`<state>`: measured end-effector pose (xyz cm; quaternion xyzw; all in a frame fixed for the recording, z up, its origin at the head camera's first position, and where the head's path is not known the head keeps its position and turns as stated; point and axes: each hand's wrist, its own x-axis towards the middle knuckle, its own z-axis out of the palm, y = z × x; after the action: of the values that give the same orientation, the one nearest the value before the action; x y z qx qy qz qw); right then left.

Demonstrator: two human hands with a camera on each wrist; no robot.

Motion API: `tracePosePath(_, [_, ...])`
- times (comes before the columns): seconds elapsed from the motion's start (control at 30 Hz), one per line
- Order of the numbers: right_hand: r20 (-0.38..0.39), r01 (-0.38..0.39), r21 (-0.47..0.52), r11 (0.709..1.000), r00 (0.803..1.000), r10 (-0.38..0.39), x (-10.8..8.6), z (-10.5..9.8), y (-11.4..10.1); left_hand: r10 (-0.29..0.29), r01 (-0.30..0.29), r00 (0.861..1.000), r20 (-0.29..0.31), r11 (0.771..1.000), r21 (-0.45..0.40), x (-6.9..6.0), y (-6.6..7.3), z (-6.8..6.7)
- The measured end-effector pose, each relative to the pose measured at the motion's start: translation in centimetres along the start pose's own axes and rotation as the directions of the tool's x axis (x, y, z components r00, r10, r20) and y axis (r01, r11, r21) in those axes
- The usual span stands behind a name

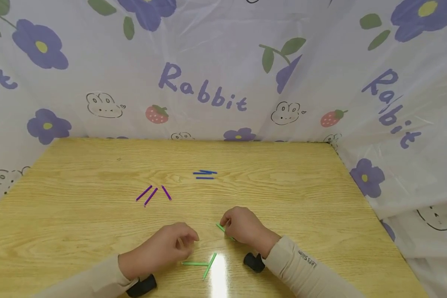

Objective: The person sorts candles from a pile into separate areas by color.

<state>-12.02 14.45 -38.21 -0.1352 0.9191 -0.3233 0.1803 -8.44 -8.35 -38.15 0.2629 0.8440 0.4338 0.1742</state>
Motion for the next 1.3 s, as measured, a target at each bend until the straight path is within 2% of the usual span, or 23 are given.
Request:
tracePosePath(0.17, [-0.006, -0.017, -0.012, 1.0, 1.0, 0.017, 0.01, 0.08, -0.09, 0.024, -0.025, 1.0, 0.02, 0.999, 0.041, 0.07, -0.31, 0.51])
tracePosePath(0.47, [-0.014, -0.007, -0.02, 1.0, 1.0, 0.006, -0.03, 0.07, -0.23, 0.016, -0.021, 0.997, 0.082, 0.998, 0.067, -0.01, 0.0, 0.85])
tracePosePath(0.77, [-0.007, -0.017, -0.01, 1.0, 1.0, 0.017, -0.07, 0.04, -0.31, 0.003, -0.018, 0.987, 0.163, 0.996, 0.092, 0.19, 0.06, 1.05])
tracePosePath(1.0, [-0.012, -0.004, -0.018, 1.0, 1.0, 0.004, -0.06, -0.07, -0.28, 0.001, -0.028, 0.983, 0.185, 0.989, 0.142, 0.49, 0.23, 0.99])
tracePosePath(1.3, [-0.034, 0.012, -0.107, 0.994, 0.999, -0.016, -0.11, -0.06, -0.85, 0.009, -0.05, 0.979, 0.203, 0.979, 0.195, 0.59, 0.4, 0.91])
